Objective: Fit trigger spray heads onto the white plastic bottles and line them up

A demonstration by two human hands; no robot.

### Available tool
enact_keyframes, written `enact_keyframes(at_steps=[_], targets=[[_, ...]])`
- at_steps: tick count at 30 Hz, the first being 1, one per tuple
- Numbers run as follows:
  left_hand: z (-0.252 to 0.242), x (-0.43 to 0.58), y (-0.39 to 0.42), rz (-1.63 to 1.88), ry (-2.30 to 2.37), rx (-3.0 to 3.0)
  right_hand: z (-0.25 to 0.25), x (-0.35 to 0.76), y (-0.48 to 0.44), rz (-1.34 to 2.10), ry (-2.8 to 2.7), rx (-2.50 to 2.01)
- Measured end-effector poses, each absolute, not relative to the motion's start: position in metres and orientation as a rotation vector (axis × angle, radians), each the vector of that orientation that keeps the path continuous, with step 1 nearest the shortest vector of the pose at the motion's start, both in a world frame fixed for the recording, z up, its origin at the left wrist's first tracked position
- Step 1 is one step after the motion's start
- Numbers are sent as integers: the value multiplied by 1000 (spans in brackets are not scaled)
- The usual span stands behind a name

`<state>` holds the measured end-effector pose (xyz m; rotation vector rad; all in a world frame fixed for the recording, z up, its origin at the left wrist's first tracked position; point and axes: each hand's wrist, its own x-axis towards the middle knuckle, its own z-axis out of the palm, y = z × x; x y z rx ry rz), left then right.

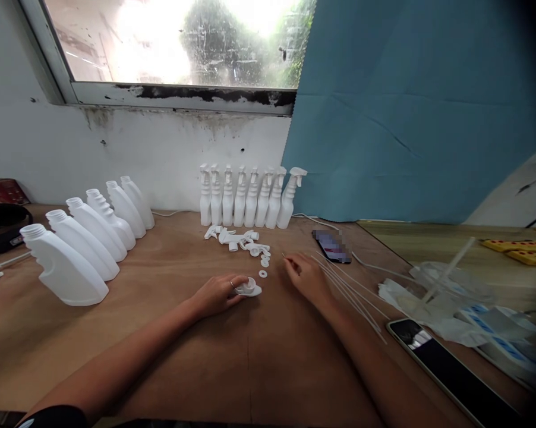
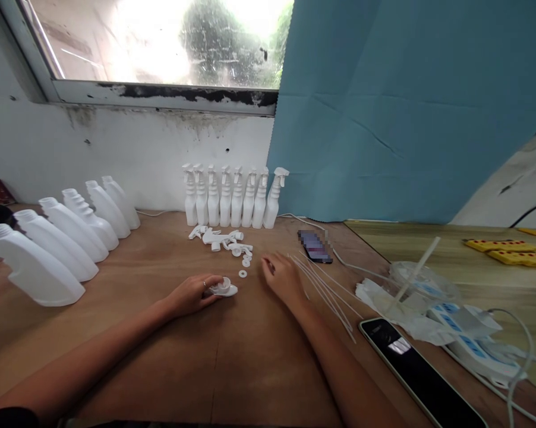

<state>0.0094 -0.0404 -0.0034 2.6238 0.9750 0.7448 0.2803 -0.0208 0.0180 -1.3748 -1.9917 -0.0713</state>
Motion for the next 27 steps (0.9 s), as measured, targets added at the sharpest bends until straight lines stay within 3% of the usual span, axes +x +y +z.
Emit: enact_keyframes(at_steps=[4,9,12,20,27], targets=[[0,11,-41,766,990,2556,18,318,-9,-340,-1949,-1999],[1,11,-41,770,999,2554,15,330,-7,-221,-1930,-2299],[0,11,-42,756,1003,2551,13,324,-4,-58,-1836,-2081],[-1,10,-43,694,1009,2542,34,306,-11,989,-1170,-930],[1,11,-43,683,1006,2526,29,279,-27,833,-1436,-1121]])
